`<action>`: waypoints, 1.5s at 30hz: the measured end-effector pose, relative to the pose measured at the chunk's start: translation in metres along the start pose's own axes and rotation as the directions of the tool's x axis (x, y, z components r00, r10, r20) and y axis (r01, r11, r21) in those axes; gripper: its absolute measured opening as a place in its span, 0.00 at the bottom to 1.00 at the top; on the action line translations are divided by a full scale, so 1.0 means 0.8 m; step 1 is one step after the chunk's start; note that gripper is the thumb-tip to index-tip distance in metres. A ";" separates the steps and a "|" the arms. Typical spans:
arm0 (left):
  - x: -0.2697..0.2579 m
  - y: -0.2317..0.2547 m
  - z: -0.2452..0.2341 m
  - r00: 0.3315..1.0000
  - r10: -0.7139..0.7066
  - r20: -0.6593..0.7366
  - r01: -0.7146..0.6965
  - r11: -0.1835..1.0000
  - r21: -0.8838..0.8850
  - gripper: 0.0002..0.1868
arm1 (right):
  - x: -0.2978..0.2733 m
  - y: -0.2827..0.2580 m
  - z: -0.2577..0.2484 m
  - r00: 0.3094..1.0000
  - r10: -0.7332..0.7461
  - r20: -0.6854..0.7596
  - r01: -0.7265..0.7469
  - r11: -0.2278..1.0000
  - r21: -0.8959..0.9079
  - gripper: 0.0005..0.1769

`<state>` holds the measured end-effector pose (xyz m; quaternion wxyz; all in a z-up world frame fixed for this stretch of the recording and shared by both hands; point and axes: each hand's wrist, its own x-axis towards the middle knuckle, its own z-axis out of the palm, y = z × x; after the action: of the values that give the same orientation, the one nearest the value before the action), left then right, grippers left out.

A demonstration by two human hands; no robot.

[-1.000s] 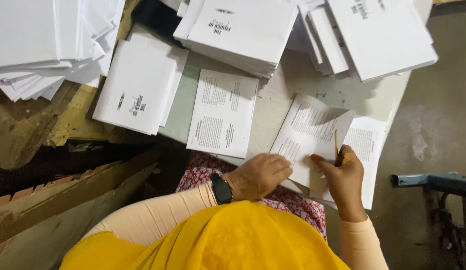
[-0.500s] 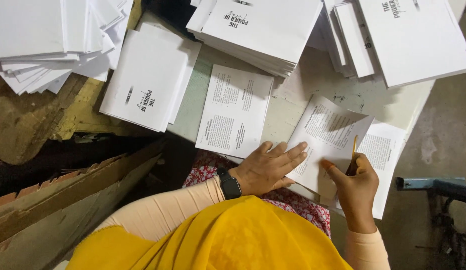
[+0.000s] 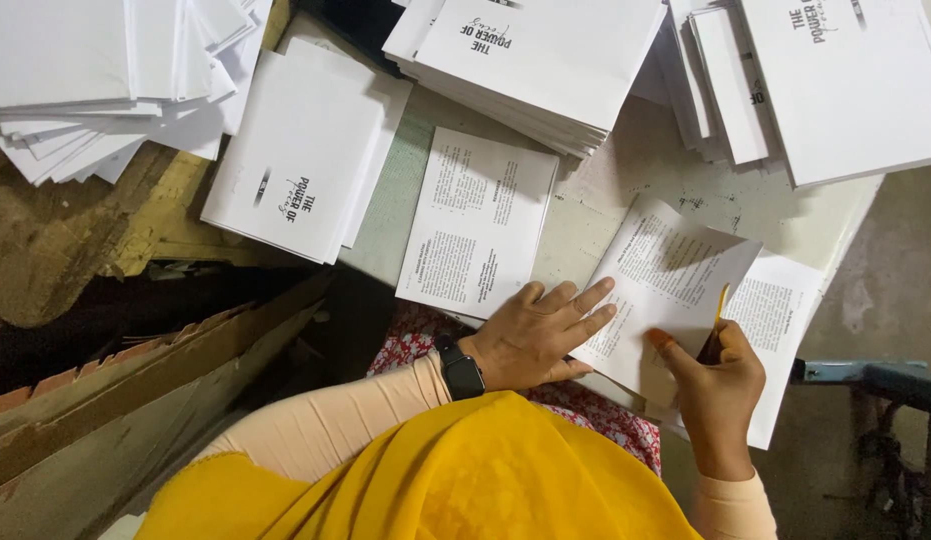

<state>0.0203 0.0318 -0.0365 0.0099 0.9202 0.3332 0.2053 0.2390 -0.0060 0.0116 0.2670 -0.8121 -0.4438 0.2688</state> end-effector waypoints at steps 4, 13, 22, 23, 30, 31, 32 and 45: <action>-0.002 0.000 0.004 1.000 -0.014 0.001 0.014 0.999 -0.037 0.39 | -0.003 -0.006 0.001 0.999 0.035 -0.006 -0.035 0.999 0.016 0.16; -0.004 0.000 0.009 0.999 -0.039 0.000 0.039 0.999 -0.025 0.40 | -0.001 0.003 0.002 0.999 -0.025 -0.022 0.025 0.999 -0.022 0.17; -0.002 -0.003 0.004 0.996 -0.077 0.046 0.083 0.984 -0.156 0.40 | 0.011 0.018 0.003 0.999 -0.016 -0.044 0.015 1.000 -0.009 0.16; 0.001 -0.006 0.004 0.995 -0.091 0.049 0.101 0.966 -0.237 0.39 | 0.016 0.019 0.000 0.999 -0.044 -0.013 0.043 0.997 -0.059 0.21; -0.004 -0.001 0.007 0.990 -0.096 0.099 0.119 0.957 -0.264 0.40 | 0.008 0.023 -0.014 0.994 0.031 0.105 -0.022 0.996 -0.082 0.32; -0.003 0.000 0.005 0.991 -0.084 0.099 0.108 0.957 -0.270 0.40 | 0.005 0.015 -0.014 0.995 0.039 0.095 -0.031 0.996 -0.081 0.32; -0.002 0.000 0.003 0.989 -0.092 0.115 0.121 0.952 -0.281 0.39 | 0.003 0.006 -0.013 0.995 0.017 0.102 -0.008 0.997 -0.082 0.31; 0.004 0.003 -0.011 0.977 -0.093 0.190 0.144 0.950 -0.277 0.34 | -0.013 -0.025 -0.014 0.994 -0.064 0.090 0.063 0.998 0.011 0.29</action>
<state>0.0203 0.0309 -0.0268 0.1858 0.9015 0.3523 0.1695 0.2305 -0.0077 0.0353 0.2585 -0.7835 -0.4800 0.2983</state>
